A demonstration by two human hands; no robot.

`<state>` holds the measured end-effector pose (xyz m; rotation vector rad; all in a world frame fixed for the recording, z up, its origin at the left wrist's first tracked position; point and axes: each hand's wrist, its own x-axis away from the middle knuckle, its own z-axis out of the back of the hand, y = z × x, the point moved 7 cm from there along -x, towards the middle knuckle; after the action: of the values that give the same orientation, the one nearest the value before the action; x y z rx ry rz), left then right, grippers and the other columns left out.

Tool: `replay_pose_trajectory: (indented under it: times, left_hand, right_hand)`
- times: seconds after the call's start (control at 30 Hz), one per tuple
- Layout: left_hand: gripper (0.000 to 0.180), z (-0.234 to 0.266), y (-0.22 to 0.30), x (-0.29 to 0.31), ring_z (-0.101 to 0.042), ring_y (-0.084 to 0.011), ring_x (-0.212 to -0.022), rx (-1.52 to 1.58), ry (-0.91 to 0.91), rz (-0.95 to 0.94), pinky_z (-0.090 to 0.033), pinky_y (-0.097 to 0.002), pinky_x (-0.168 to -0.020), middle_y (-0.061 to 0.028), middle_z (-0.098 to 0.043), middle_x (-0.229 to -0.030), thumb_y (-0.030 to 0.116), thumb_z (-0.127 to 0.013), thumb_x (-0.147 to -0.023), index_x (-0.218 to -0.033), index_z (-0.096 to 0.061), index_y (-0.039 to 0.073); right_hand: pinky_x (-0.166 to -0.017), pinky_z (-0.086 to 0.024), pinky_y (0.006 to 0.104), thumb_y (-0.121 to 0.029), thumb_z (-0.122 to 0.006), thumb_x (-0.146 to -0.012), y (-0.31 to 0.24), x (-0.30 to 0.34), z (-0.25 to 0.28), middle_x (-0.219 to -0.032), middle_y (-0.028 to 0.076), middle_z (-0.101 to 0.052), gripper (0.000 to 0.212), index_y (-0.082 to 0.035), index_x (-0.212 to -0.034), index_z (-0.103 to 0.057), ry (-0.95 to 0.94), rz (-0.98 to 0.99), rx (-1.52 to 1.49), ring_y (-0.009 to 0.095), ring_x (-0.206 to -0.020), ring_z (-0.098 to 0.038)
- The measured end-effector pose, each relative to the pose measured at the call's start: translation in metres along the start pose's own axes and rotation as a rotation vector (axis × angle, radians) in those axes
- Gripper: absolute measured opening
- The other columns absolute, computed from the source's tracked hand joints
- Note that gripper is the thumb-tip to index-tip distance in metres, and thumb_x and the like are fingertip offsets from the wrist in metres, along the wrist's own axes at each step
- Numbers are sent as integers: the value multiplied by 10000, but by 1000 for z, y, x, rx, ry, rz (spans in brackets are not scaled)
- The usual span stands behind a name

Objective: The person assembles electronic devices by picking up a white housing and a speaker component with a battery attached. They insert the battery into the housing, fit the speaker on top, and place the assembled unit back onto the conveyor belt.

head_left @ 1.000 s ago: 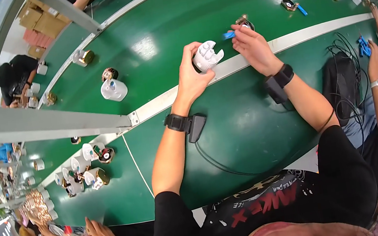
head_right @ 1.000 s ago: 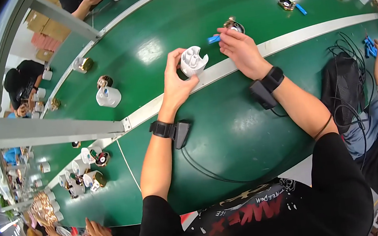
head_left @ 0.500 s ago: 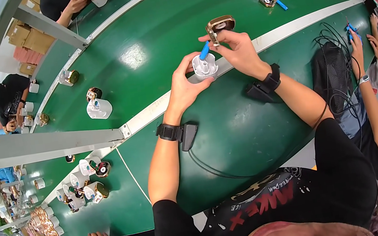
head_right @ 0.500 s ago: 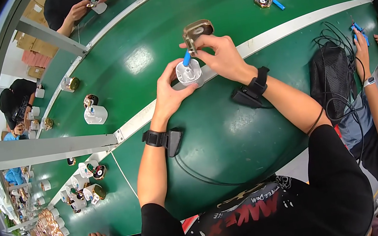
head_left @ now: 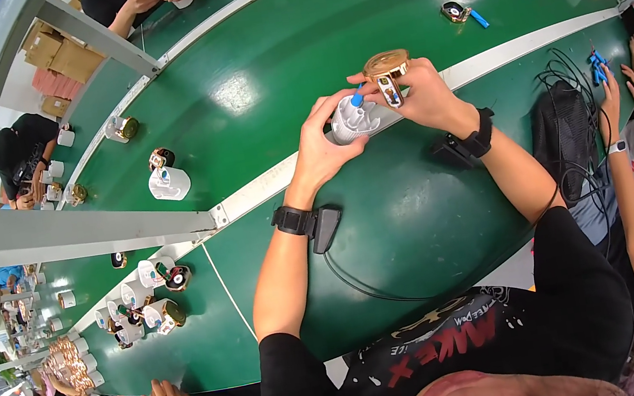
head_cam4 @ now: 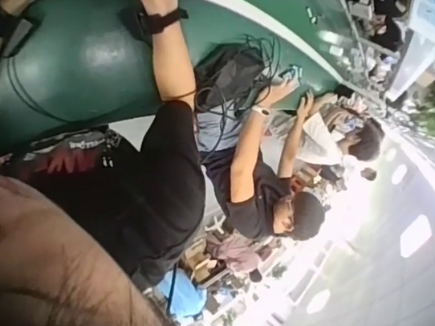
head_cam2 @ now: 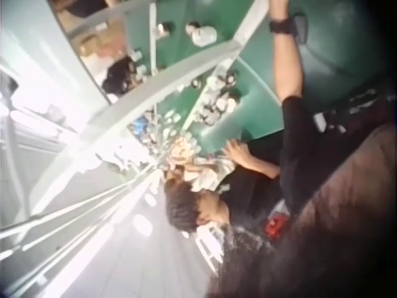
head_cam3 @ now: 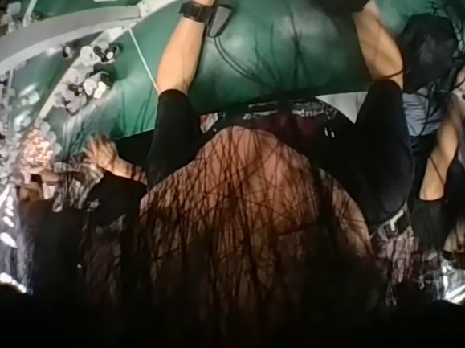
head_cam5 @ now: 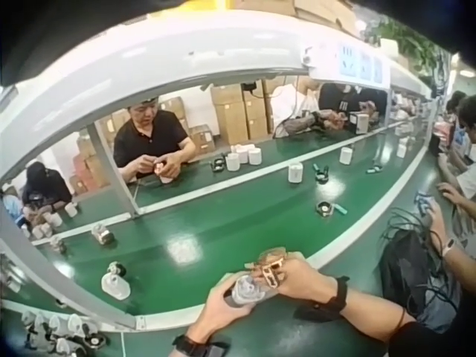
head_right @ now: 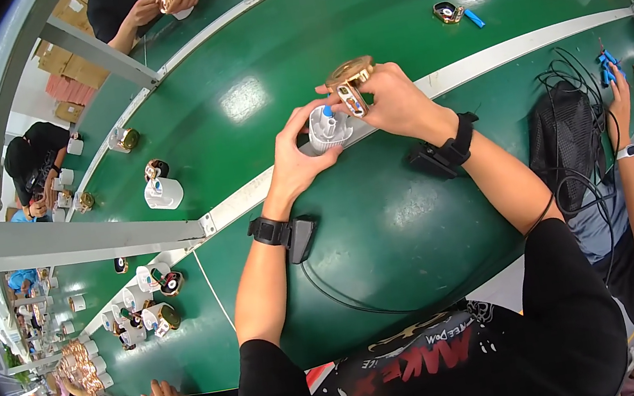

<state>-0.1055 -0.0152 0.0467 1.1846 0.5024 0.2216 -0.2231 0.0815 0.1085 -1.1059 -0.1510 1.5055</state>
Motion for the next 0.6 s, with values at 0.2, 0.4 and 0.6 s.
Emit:
replay_pose_trajectory:
  times: [0.2, 0.4, 0.6]
  left_hand:
    - [650, -1, -1, 1, -584, -211, -1044, 1, 20, -47, -464, -331, -948, -83, -586, -1108, 23, -757, -639, -1264, -578, 39]
    - [689, -1, -5, -2, -596, -212, -1042, 119, 36, -52, -483, -324, -927, -84, -590, -1128, 0, -791, -646, -1294, -557, 37]
    - [741, 3, -15, 1, -607, -205, -1045, 82, 46, -22, -500, -321, -934, -79, -610, -1151, -14, -841, -638, -1313, -540, 48]
  right_hand:
    - [-831, -545, 336, 21, -716, -775, -2, 5, -9, -1038, 90, -714, 212, -54, -974, -725, -10, 70, 35, 257, -1017, -652]
    - [-733, -516, 339, 59, -682, -758, -1, 5, -11, -985, 74, -685, 243, -35, -980, -710, -61, 156, 137, 256, -872, -614]
    - [-685, -494, 359, 149, -580, -722, -15, 2, -22, -962, 86, -671, 425, -42, -1091, -668, -94, 206, 265, 266, -809, -587]
